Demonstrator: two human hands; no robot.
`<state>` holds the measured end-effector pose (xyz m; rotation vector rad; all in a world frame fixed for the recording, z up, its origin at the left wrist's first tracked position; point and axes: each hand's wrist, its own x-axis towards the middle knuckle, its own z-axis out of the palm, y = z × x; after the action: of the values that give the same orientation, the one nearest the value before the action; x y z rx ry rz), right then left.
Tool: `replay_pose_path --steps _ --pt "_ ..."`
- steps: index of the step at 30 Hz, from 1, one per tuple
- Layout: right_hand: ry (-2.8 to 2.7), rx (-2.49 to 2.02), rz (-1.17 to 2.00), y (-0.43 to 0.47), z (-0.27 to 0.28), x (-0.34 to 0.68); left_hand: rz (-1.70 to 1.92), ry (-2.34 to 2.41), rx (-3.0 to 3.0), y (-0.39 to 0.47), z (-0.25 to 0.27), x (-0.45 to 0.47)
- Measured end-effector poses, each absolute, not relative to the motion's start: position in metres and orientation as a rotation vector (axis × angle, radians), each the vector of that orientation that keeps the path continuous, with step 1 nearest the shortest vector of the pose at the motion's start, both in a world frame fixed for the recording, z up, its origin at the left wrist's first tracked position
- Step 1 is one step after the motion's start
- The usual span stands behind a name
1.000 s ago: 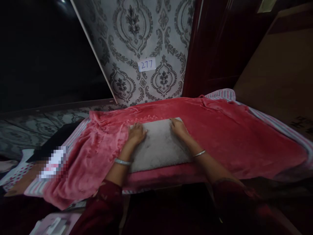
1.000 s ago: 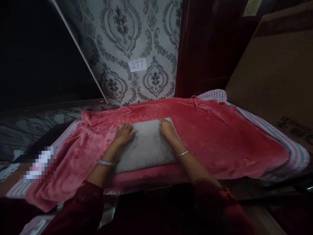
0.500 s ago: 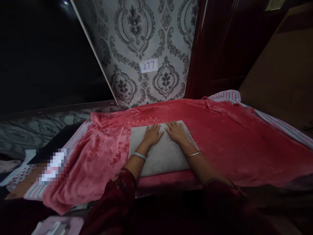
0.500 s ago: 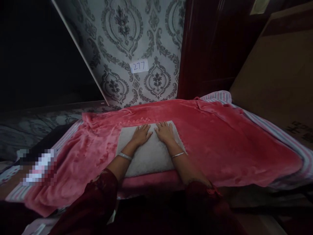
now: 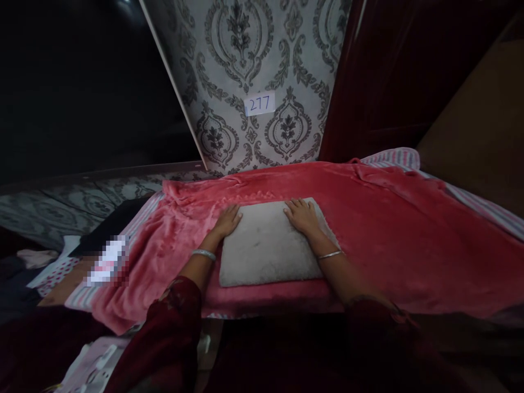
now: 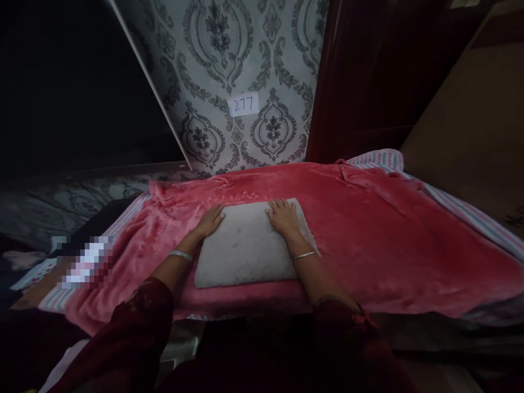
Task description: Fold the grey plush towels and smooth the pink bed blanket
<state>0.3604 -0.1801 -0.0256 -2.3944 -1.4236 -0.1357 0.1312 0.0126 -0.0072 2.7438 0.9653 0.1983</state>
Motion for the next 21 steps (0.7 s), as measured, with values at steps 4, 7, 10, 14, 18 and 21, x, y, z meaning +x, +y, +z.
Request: replay_pose_path --steps 4,7,10,14,18,21 --pt "-1.403 -2.377 -0.149 -0.181 -0.028 0.361 0.457 1.158 2.584 0.005 -0.013 0.124" --pt "-1.394 -2.366 -0.143 -0.182 -0.026 0.361 0.592 1.232 2.424 -0.004 -0.012 0.116" --pt "-1.376 -2.359 -0.115 -0.180 -0.023 0.362 0.589 1.272 2.275 -0.012 -0.007 0.108" --pt "-1.358 -2.322 -0.055 -0.182 -0.020 0.370 0.578 1.294 2.241 -0.024 0.000 0.097" --pt "-1.428 -2.148 -0.081 -0.215 -0.034 0.376 0.596 1.193 2.311 -0.037 -0.004 0.080" --pt "-1.502 -2.013 -0.088 -0.265 -0.054 0.369 0.629 1.176 2.265 -0.044 -0.014 0.064"
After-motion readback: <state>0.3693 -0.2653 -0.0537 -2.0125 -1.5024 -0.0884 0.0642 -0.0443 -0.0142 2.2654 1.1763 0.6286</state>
